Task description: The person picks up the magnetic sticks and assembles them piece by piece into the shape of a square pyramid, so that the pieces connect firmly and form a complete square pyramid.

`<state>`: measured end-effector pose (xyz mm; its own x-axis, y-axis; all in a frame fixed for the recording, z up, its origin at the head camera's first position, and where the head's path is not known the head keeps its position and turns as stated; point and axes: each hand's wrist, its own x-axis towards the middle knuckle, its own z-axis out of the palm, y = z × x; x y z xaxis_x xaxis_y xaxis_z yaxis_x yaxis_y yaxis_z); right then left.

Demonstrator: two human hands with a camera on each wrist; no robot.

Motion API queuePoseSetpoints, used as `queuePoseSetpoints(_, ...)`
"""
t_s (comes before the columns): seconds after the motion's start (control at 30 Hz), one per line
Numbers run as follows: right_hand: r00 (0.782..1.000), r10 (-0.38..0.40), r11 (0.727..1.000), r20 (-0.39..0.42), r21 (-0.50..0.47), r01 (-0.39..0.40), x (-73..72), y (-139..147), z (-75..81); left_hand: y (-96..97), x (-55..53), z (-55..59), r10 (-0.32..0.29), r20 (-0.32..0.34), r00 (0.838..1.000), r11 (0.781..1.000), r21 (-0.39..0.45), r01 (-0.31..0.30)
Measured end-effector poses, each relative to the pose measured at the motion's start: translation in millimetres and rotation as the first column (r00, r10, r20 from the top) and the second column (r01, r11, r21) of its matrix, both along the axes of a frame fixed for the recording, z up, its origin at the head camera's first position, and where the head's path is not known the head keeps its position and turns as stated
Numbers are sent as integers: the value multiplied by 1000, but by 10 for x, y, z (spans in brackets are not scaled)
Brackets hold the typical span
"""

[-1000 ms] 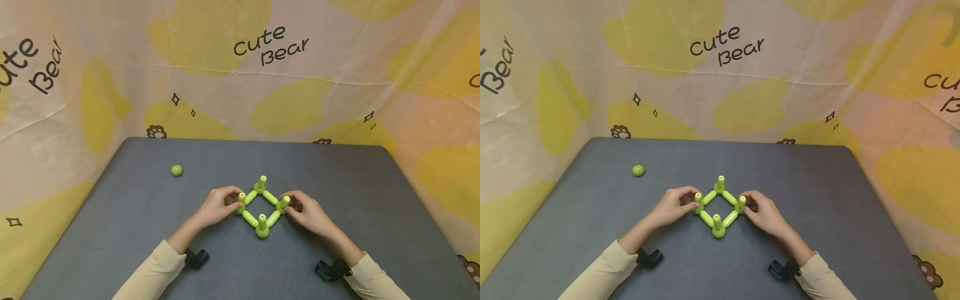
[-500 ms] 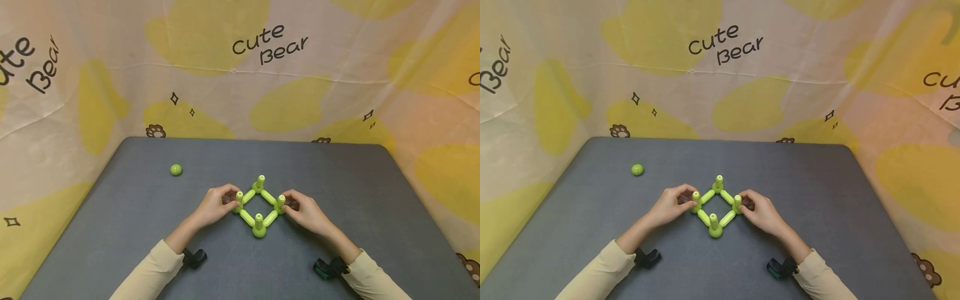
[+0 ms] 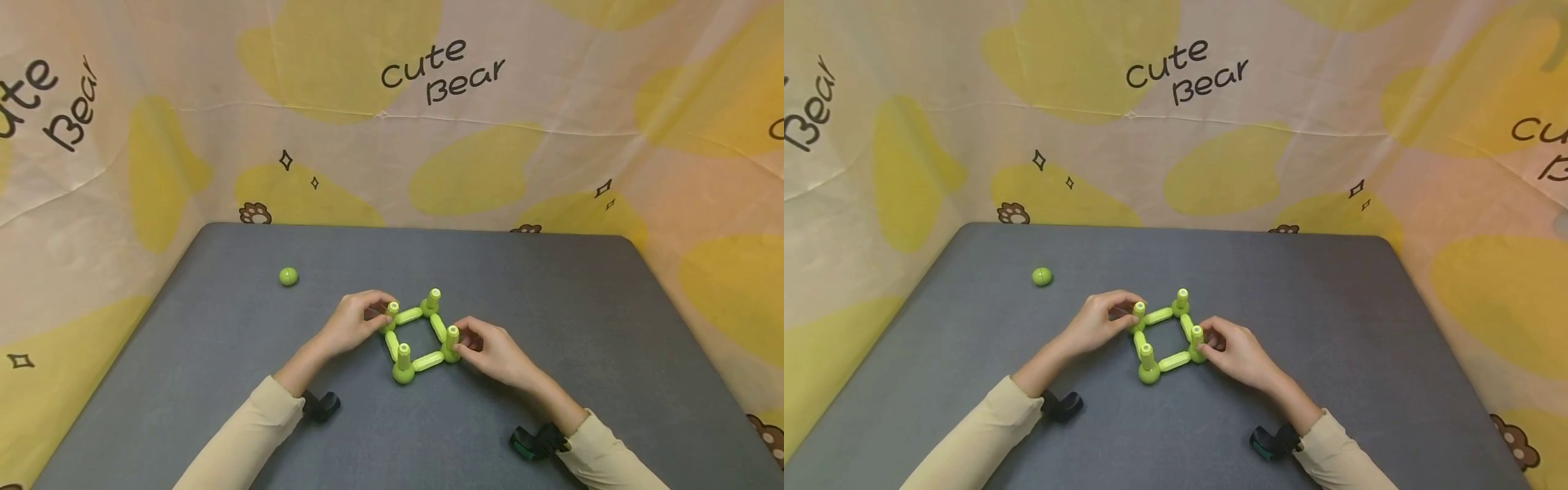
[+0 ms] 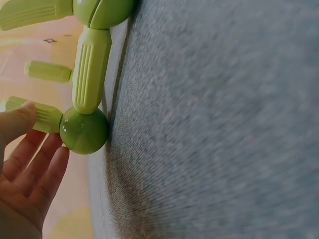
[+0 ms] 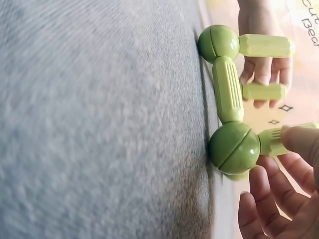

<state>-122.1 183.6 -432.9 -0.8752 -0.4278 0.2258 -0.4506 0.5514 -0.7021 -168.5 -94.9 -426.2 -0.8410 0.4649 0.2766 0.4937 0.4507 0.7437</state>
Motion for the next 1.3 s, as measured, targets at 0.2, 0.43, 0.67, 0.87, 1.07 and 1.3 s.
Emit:
queuePoseSetpoints(0.2, 998, 32, 999, 55, 17, -33, 26, -73, 15, 25, -80, 33, -17, 10, 1000, 1000, -21, 17)
queuePoseSetpoints(0.43, 996, 79, 997, 47, 19, -80, 39, -152, 13, 62, -118, 50, -42, 8, 999, 998, -36, 42)
queuePoseSetpoints(0.67, 996, 84, 995, 27, 51, -86, 35, -200, 17, 100, -129, 47, -52, -3, 999, 997, -49, 51)
queuePoseSetpoints(0.87, 998, 64, 995, 21, 71, -65, 32, -236, 27, 106, -121, 40, -53, -23, 998, 997, -65, 51)
queuePoseSetpoints(1.07, 998, 48, 996, -27, 72, -46, 22, -265, -11, 96, -113, 30, -79, -81, 994, 992, -109, 70)
queuePoseSetpoints(1.3, 998, 50, 996, -44, 79, -46, 20, -296, -12, 87, -95, 37, -94, -100, 991, 985, -152, 78)
